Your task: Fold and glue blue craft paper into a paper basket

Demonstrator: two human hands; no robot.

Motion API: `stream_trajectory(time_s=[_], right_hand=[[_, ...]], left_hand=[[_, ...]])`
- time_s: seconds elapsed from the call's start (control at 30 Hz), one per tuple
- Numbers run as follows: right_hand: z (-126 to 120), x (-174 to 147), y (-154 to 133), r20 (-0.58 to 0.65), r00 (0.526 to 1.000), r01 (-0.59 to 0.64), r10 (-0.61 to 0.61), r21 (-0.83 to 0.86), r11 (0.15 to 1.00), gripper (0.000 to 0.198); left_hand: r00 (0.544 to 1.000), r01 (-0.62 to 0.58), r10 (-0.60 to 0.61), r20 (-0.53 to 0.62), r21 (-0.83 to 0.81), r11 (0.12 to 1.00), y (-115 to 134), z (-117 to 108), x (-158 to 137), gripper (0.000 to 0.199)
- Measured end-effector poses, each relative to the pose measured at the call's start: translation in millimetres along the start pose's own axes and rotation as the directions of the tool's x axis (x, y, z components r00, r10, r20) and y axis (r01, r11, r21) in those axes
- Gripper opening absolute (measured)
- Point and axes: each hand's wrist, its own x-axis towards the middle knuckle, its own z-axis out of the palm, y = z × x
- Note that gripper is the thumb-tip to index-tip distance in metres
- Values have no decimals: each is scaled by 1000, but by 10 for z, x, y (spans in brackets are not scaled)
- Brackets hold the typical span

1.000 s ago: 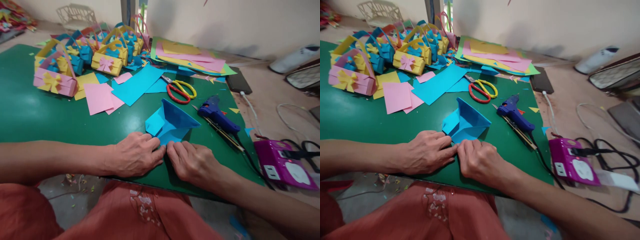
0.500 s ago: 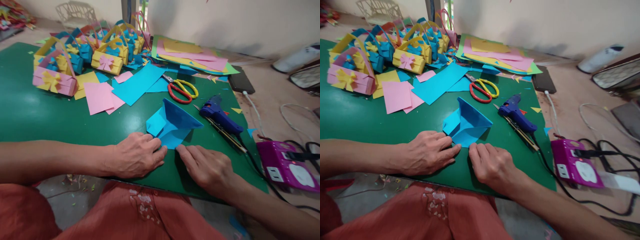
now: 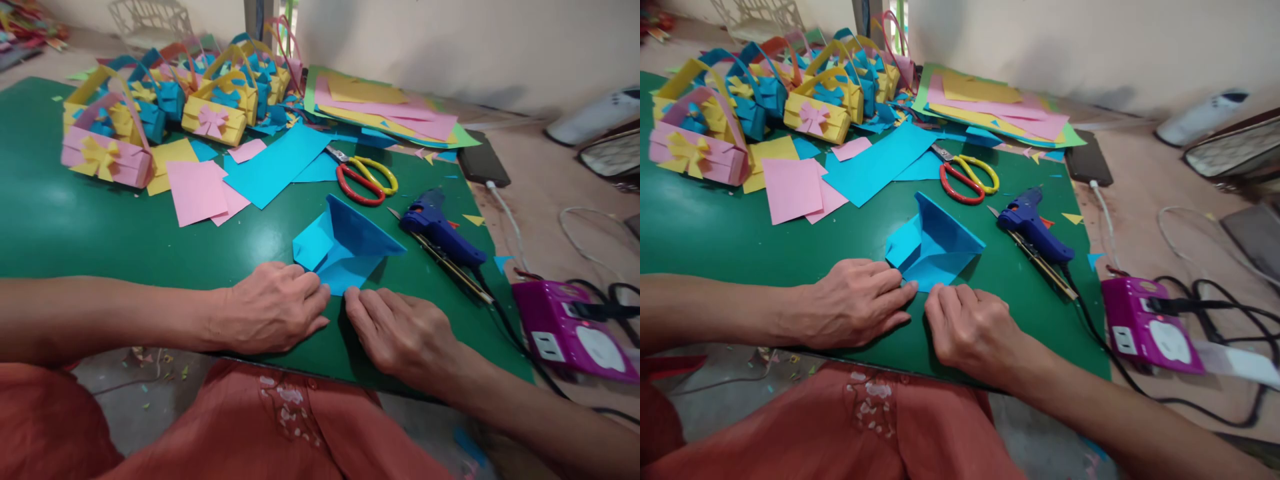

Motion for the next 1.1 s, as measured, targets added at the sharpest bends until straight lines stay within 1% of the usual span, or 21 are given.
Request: stream_trajectory(time_s=[0.1,0.17,0.43,0.67,0.87,0.97,1.1], right_hand=[[0,21,5,-3,1000,9,-9,13,1000,18],[0,43,2,-9,1000,5,-5,24,1000,19],[32,149,-63,-59,998,20,-14,102,995,21],[11,68,-21,-27,999,-21,23,68,997,20],[30,136,-85,-74,997,7,1,103,995,20],[26,80,-56,-52,998,-14,20,105,994,21],[19,-76,36,-9,997,-82,82,32,996,21]], left_hand=[[998,61,-60,-32,18,998,8,1,-6,34],[997,70,-69,-35,34,997,13,-2,-3,33],[997,30,-25,-78,62,998,0,-5,14,28],[998,30,-26,-64,65,997,-5,-4,7,28],[996,18,-13,-86,54,998,-7,8,2,28],[997,22,-18,-75,59,998,-12,2,1,28],[999,19,-17,-46,45,999,-10,-17,-7,27]])
